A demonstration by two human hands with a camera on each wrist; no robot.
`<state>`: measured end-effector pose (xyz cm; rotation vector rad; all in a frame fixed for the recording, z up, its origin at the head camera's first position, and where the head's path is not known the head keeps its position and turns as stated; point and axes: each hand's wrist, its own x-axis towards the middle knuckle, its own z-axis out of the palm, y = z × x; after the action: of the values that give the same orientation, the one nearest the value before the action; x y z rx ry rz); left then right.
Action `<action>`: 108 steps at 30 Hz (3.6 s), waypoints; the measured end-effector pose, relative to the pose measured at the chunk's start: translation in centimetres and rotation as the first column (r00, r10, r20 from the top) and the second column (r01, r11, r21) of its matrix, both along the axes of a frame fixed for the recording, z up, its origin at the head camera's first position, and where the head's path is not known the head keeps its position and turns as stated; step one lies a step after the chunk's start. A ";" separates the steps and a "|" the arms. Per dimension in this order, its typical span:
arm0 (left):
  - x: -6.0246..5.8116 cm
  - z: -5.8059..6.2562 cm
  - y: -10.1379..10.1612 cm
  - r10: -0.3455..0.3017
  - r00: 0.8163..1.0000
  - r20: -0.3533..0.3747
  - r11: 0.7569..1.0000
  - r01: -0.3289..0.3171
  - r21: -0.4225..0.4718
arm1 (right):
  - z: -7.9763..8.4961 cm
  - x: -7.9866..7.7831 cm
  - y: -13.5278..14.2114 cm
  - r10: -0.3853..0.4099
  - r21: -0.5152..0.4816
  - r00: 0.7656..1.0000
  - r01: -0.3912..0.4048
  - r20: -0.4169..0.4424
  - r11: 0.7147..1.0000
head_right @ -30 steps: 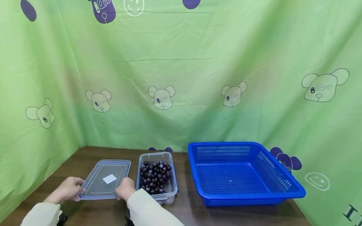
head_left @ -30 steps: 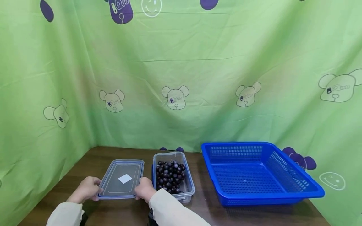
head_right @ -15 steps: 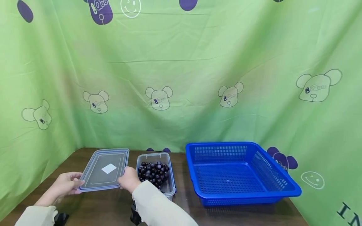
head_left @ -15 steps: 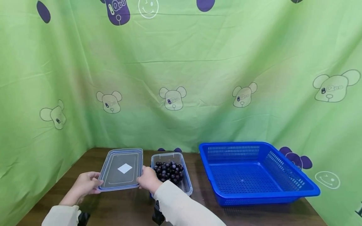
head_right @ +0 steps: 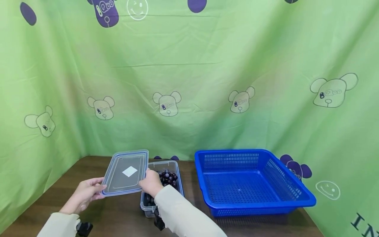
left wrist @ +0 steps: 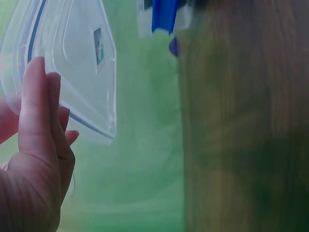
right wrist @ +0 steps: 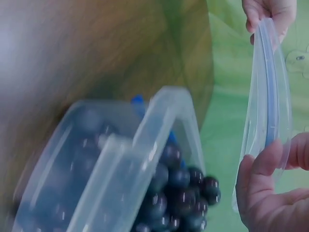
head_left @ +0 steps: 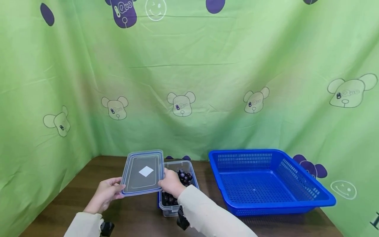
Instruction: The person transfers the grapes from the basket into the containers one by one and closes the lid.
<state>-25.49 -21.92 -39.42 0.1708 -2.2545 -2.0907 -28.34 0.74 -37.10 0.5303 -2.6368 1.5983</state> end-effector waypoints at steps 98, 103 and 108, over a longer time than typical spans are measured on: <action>-3.7 1.3 10.6 0.071 0.480 -0.874 0.971 -0.234 -0.050 | 2.1 -2.1 10.6 -0.127 -0.084 0.529 0.105 -0.839 0.991; -3.0 2.2 10.5 0.090 0.568 -0.818 0.966 -0.250 -0.067 | 1.3 -2.0 10.8 0.005 0.041 0.459 0.067 -0.889 0.997; -2.6 2.6 10.5 0.019 0.596 -0.803 0.956 -0.245 -0.159 | 1.0 -1.9 10.6 0.023 0.044 0.459 0.034 -0.888 0.998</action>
<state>-28.07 -11.41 -36.80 -0.5062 -1.8026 -1.3324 -30.25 11.34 -36.13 1.0130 -1.8138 0.8065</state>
